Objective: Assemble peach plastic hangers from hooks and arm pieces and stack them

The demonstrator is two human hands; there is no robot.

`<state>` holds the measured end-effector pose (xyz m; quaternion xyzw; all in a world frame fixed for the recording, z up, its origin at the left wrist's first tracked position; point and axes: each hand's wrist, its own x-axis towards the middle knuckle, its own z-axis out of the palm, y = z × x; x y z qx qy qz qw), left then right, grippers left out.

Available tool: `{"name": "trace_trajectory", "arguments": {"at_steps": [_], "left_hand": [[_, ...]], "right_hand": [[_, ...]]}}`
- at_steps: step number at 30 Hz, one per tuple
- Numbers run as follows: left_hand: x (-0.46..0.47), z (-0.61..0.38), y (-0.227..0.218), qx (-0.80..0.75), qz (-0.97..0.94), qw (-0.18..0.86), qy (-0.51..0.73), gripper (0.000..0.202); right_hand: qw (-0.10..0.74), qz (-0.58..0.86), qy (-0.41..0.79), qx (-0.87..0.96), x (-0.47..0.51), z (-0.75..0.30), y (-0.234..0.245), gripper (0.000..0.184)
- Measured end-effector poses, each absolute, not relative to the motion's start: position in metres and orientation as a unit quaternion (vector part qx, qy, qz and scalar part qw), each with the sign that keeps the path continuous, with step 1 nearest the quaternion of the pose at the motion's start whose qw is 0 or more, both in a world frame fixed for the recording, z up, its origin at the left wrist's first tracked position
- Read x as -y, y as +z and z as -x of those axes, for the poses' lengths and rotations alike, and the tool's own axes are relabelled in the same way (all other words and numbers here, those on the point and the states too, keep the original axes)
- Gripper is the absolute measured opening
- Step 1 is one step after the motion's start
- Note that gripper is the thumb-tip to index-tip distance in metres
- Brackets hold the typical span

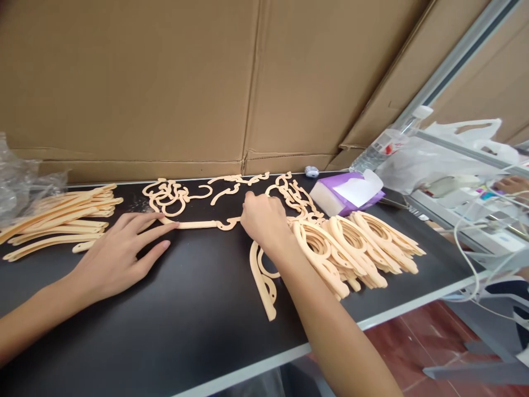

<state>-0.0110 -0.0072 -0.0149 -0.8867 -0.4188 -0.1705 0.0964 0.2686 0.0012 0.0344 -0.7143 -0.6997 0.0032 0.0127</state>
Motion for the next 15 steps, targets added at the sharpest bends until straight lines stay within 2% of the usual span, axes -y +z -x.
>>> {"name": "trace_trajectory", "arguments": {"at_steps": [6, 9, 15], "left_hand": [[0.010, 0.010, -0.014, 0.401, 0.887, 0.125, -0.192, 0.035], [0.011, 0.009, -0.014, 0.386, 0.889, 0.139, -0.203, 0.033], [0.011, 0.011, -0.016, 0.367, 0.895, 0.137, -0.212, 0.032]], "right_hand": [[0.056, 0.694, -0.006, 0.717, -0.001, -0.270, 0.035, 0.040], [0.049, 0.700, -0.028, 0.712, -0.002, -0.274, 0.031, 0.043], [0.028, 0.692, 0.007, 0.721, -0.005, -0.279, 0.023, 0.045]]}}
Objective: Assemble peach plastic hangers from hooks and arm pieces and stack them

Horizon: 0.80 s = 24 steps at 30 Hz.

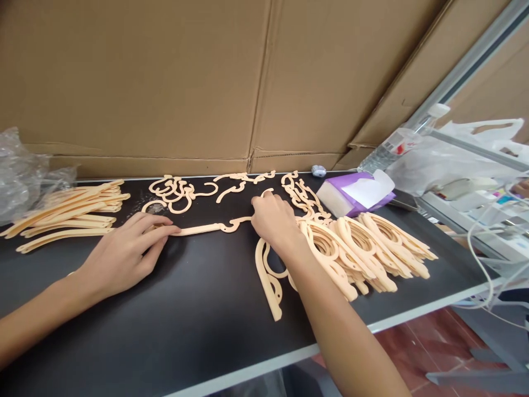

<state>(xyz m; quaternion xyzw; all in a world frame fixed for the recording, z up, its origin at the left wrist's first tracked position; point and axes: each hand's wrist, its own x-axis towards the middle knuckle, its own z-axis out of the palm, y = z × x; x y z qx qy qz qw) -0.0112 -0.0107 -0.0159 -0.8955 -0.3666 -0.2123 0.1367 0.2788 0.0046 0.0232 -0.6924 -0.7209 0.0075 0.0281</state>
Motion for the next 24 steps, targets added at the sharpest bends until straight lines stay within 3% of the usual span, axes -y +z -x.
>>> {"name": "trace_trajectory", "arguments": {"at_steps": [9, 16, 24], "left_hand": [[0.012, 0.010, -0.013, 0.328, 0.913, 0.112, -0.213, 0.040], [0.013, 0.011, -0.014, 0.301, 0.917, 0.091, -0.245, 0.032], [0.014, 0.010, -0.014, 0.280, 0.919, 0.082, -0.267, 0.022]], "right_hand": [[0.053, 0.686, 0.022, 0.725, -0.010, -0.281, 0.018, 0.036], [0.076, 0.685, 0.027, 0.724, -0.010, -0.282, 0.016, 0.024], [0.114, 0.656, 0.041, 0.745, -0.016, -0.288, 0.007, 0.047]]}}
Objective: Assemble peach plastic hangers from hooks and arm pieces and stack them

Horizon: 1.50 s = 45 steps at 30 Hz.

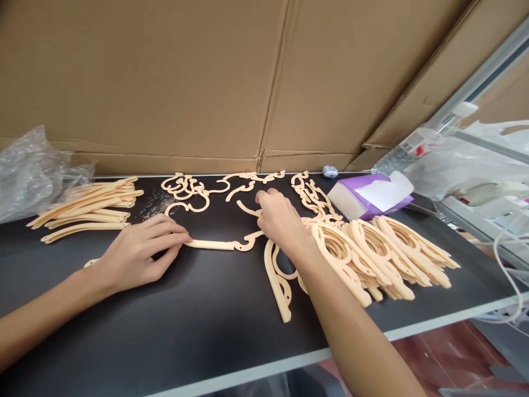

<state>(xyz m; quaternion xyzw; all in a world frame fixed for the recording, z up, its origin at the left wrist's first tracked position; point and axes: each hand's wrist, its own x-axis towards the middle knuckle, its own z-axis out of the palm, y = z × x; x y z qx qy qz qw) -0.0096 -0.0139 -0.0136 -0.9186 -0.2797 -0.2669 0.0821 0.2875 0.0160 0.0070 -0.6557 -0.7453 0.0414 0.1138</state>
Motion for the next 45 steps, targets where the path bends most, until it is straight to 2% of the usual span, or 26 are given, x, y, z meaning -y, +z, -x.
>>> {"name": "trace_trajectory", "arguments": {"at_steps": [12, 15, 18, 21, 23, 30, 34, 36, 39, 42, 45], "left_hand": [[0.018, 0.007, -0.011, 0.264, 0.919, 0.095, -0.276, 0.016], [0.022, 0.004, -0.011, 0.274, 0.913, 0.135, -0.271, 0.015], [0.027, 0.003, -0.011, 0.278, 0.911, 0.147, -0.267, 0.015], [0.029, 0.002, -0.010, 0.280, 0.908, 0.153, -0.271, 0.015], [0.029, 0.001, -0.009, 0.282, 0.902, 0.163, -0.285, 0.016], [0.032, -0.005, -0.003, 0.293, 0.884, 0.136, -0.336, 0.022], [0.031, -0.006, -0.006, 0.329, 0.869, 0.048, -0.367, 0.014], [0.028, -0.005, -0.004, 0.343, 0.860, -0.023, -0.378, 0.019], [0.023, 0.002, 0.006, 0.333, 0.840, -0.085, -0.421, 0.020], [0.018, 0.009, 0.020, 0.344, 0.804, 0.000, -0.485, 0.029], [0.015, 0.013, 0.026, 0.329, 0.791, 0.102, -0.506, 0.038]], "right_hand": [[0.134, 0.627, 0.056, 0.765, -0.011, -0.279, 0.011, 0.046], [0.170, 0.617, 0.057, 0.766, -0.010, -0.279, 0.009, 0.045], [0.247, 0.602, 0.071, 0.756, -0.009, -0.275, 0.009, 0.039], [0.333, 0.563, 0.145, 0.743, -0.001, -0.265, 0.016, 0.024], [0.356, 0.530, 0.230, 0.735, 0.006, -0.255, 0.022, 0.018], [0.377, 0.477, 0.439, 0.661, 0.021, -0.229, 0.018, 0.024], [0.428, 0.415, 0.533, 0.600, 0.025, -0.217, 0.010, 0.025], [0.445, 0.391, 0.554, 0.585, 0.030, -0.213, 0.010, 0.024], [0.445, 0.409, 0.522, 0.601, 0.036, -0.211, 0.013, 0.020], [0.390, 0.460, 0.406, 0.686, 0.042, -0.211, 0.014, 0.016], [0.300, 0.474, 0.244, 0.791, 0.046, -0.210, 0.009, 0.013]]}}
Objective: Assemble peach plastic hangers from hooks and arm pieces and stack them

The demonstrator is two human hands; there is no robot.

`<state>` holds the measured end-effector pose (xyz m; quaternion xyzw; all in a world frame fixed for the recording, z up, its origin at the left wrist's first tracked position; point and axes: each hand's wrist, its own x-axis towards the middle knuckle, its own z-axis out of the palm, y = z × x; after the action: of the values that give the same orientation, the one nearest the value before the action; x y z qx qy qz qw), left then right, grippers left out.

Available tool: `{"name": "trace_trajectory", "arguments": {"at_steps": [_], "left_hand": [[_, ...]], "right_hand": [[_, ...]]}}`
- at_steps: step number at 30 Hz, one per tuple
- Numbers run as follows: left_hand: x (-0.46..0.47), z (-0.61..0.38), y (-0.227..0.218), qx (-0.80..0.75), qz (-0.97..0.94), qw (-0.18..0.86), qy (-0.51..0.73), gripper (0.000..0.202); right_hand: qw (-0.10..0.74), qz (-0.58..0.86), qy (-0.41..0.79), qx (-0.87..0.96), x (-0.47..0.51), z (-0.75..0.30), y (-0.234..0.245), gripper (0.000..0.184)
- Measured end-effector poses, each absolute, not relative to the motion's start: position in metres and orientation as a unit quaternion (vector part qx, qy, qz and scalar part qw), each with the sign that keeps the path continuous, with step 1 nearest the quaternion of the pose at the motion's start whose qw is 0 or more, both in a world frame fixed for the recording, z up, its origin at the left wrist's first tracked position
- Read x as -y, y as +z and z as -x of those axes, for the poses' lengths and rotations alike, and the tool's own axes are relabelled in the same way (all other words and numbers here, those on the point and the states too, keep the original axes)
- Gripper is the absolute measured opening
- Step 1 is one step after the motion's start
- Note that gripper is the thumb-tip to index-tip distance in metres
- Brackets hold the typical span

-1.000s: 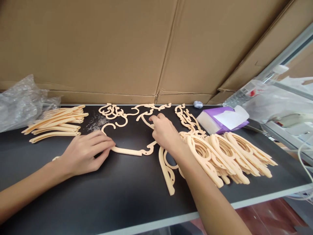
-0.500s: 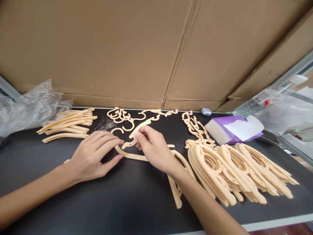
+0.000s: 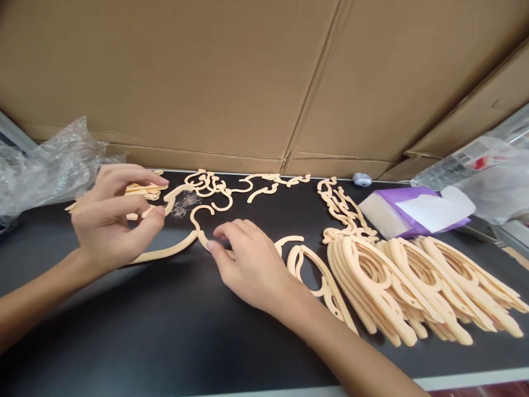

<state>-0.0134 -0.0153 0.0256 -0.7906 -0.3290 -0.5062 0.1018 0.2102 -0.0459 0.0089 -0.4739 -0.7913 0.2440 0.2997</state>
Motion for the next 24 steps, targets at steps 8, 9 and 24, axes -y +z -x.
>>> {"name": "trace_trajectory", "arguments": {"at_steps": [8, 9, 24], "left_hand": [[0.010, 0.011, -0.001, 0.224, 0.894, 0.180, -0.342, 0.028], [0.009, 0.012, -0.001, 0.224, 0.896, 0.187, -0.336, 0.028], [0.001, 0.026, 0.000, 0.390, 0.870, 0.158, -0.256, 0.027]], "right_hand": [[0.154, 0.456, 0.056, 0.875, 0.046, -0.207, -0.002, 0.023], [0.147, 0.459, 0.046, 0.875, 0.045, -0.207, -0.002, 0.024], [0.282, 0.534, -0.017, 0.797, 0.017, -0.245, 0.012, 0.018]]}}
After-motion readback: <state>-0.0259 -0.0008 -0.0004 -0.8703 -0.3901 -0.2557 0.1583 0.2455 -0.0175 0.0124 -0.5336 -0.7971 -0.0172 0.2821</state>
